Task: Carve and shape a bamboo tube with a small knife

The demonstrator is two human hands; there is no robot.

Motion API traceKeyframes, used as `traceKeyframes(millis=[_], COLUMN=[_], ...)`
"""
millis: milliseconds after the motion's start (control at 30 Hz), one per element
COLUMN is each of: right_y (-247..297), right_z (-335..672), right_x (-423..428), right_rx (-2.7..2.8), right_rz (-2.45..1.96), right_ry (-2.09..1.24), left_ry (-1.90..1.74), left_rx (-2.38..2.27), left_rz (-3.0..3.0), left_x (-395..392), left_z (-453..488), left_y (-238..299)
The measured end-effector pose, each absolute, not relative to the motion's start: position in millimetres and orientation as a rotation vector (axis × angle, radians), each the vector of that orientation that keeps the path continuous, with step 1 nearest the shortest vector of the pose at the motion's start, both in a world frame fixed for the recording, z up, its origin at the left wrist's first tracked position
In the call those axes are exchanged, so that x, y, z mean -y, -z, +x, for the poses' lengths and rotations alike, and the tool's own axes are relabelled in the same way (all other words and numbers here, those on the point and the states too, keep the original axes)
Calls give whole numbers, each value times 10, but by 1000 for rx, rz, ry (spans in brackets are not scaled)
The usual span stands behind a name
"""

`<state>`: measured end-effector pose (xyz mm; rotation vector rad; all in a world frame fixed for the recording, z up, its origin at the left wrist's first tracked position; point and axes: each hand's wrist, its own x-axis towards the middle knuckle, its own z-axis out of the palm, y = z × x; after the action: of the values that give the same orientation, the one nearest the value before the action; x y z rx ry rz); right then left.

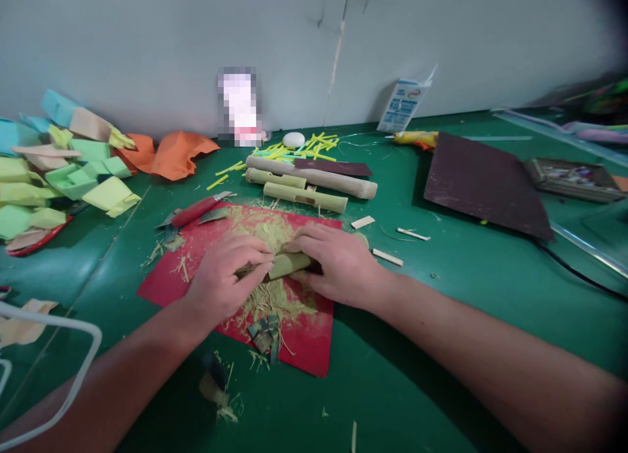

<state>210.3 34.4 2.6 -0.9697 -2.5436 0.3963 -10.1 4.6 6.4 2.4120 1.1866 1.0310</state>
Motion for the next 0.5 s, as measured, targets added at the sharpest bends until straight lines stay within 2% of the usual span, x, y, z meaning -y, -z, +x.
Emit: traceKeyframes(millis=[167,367,500], right_y=[-31,-56,-62], right_z=[2104,2090,2089], right_x=[-343,-351,-363], right_rx=[2535,2532,2549], right_rz=[-962,-1060,-1072], right_ry=[-427,-385,-408], left_ry=[-1037,-1036,-1026], left_rx=[-1093,-1249,-1109], left_rz=[2555,2441,2548], left_x=[-21,-8,-20], left_z=[-88,-43,-25], left_y=[-51,-44,-36])
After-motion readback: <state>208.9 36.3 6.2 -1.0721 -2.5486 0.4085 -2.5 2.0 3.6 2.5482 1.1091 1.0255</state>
